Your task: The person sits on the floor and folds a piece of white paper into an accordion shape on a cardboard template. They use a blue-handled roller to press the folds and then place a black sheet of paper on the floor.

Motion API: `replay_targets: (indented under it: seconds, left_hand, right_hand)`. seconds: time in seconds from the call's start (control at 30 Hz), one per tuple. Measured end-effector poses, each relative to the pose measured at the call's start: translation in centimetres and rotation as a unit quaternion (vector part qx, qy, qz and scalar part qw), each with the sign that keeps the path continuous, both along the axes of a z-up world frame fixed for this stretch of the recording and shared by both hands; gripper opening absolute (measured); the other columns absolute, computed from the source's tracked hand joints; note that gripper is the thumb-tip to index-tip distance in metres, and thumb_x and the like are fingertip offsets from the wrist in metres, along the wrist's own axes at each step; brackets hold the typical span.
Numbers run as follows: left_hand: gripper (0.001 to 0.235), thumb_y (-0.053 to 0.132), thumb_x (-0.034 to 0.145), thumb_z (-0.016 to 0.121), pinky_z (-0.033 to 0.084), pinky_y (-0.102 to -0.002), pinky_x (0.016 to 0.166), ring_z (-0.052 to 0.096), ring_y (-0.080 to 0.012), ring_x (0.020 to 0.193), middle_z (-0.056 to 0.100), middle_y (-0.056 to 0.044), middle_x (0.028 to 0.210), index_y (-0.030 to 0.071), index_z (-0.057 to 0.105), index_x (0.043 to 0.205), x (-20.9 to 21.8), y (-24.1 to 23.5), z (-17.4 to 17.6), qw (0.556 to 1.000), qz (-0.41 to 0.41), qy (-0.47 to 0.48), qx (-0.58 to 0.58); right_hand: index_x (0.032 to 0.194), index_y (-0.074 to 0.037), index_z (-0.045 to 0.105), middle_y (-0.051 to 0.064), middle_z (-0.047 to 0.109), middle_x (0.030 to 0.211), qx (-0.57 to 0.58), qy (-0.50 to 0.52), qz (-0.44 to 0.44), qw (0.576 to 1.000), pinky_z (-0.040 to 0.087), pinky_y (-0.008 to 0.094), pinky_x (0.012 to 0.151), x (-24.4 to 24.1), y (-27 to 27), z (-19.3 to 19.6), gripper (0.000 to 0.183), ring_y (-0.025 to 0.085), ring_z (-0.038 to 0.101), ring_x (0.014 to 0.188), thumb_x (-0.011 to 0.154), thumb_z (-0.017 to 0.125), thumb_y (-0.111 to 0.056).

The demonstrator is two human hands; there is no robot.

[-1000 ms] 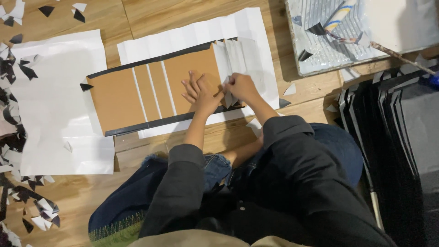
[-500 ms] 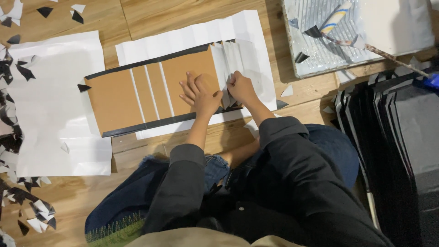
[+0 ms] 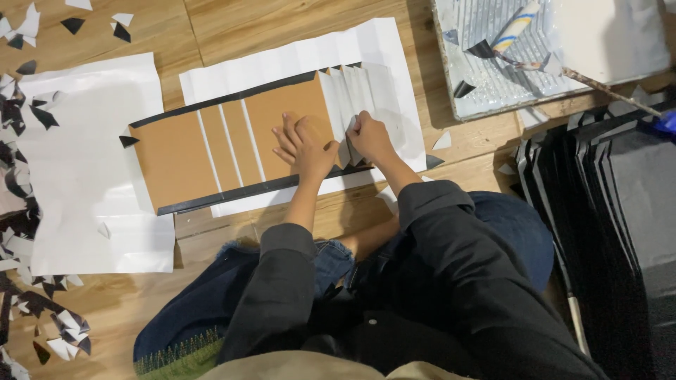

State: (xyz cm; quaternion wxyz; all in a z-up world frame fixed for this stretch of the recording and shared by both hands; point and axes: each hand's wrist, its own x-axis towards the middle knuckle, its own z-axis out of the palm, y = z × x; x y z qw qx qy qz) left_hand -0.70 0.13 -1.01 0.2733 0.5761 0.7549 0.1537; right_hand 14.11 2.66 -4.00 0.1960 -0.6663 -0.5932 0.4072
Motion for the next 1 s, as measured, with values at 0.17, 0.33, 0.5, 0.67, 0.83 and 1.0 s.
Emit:
replay_targets:
  seconds: [0.17, 0.33, 0.5, 0.67, 0.83, 1.0]
  left_hand:
    - [0.081, 0.025, 0.078, 0.071, -0.020, -0.066, 0.102, -0.027, -0.0445, 0.133, -0.014, -0.012, 0.152, 0.014, 0.021, 0.141, -0.6, 0.1, 0.1, 1.000, -0.015, -0.020, -0.014]
    - [0.082, 0.030, 0.080, 0.068, -0.020, -0.066, 0.103, -0.027, -0.0437, 0.133, -0.016, -0.008, 0.152, 0.018, 0.018, 0.144, -0.4, 0.2, 2.3, 0.998, -0.022, -0.007, -0.060]
    - [0.091, 0.032, 0.078, 0.071, -0.015, -0.066, 0.106, -0.027, -0.0447, 0.133, -0.022, -0.011, 0.152, 0.012, 0.015, 0.148, -0.7, 0.1, 5.1, 0.993, -0.058, -0.008, -0.098]
    - [0.090, 0.021, 0.075, 0.070, -0.021, -0.066, 0.101, -0.030, -0.0459, 0.131, -0.022, -0.008, 0.151, 0.022, 0.016, 0.147, -1.4, 0.5, 1.7, 0.994, -0.043, -0.056, -0.077]
    - [0.069, 0.024, 0.079, 0.069, -0.014, -0.058, 0.107, -0.025, -0.0330, 0.138, -0.013, -0.001, 0.153, 0.032, 0.029, 0.135, 0.0, 0.5, 6.5, 0.990, -0.008, -0.055, -0.127]
    - [0.071, 0.025, 0.079, 0.068, -0.015, -0.058, 0.106, -0.025, -0.0326, 0.137, -0.012, -0.001, 0.153, 0.031, 0.028, 0.137, 0.0, 0.4, 6.2, 0.988, -0.001, -0.055, -0.143]
  right_hand:
    - [0.097, 0.001, 0.055, 0.024, 0.063, 0.085, 0.021, -0.060, 0.064, 0.996, 0.055, 0.046, 0.064, -1.0, -0.1, 1.1, 0.018, 0.039, 0.066, 0.083, 0.087, 0.058, -0.013]
    - [0.116, -0.003, 0.055, 0.025, 0.052, 0.110, 0.272, -0.251, 0.151, 0.917, 0.047, 0.047, 0.081, -3.0, -1.6, 9.3, 0.034, 0.040, 0.056, 0.101, 0.084, 0.060, -0.011]
    - [0.141, -0.022, 0.043, 0.021, 0.021, 0.151, 0.494, -0.347, 0.147, 0.784, 0.012, 0.061, 0.106, -0.8, -1.1, 13.0, 0.072, 0.045, 0.016, 0.138, 0.076, 0.069, -0.005]
    - [0.137, -0.026, 0.049, 0.012, 0.028, 0.154, 0.488, -0.429, 0.256, 0.716, 0.012, 0.061, 0.111, 7.1, -0.1, 13.7, 0.092, 0.037, 0.021, 0.141, 0.052, 0.084, -0.025]
    - [0.150, -0.018, 0.015, 0.010, 0.002, 0.157, 0.261, -0.469, 0.274, 0.798, 0.002, 0.058, 0.112, 17.2, 0.8, 13.0, 0.084, 0.035, -0.006, 0.142, 0.080, 0.039, -0.058]
    - [0.148, -0.025, 0.010, 0.007, -0.004, 0.156, 0.150, -0.544, 0.147, 0.812, -0.007, 0.057, 0.110, 25.2, -0.1, 12.0, 0.081, 0.035, -0.008, 0.140, 0.084, 0.016, -0.074]
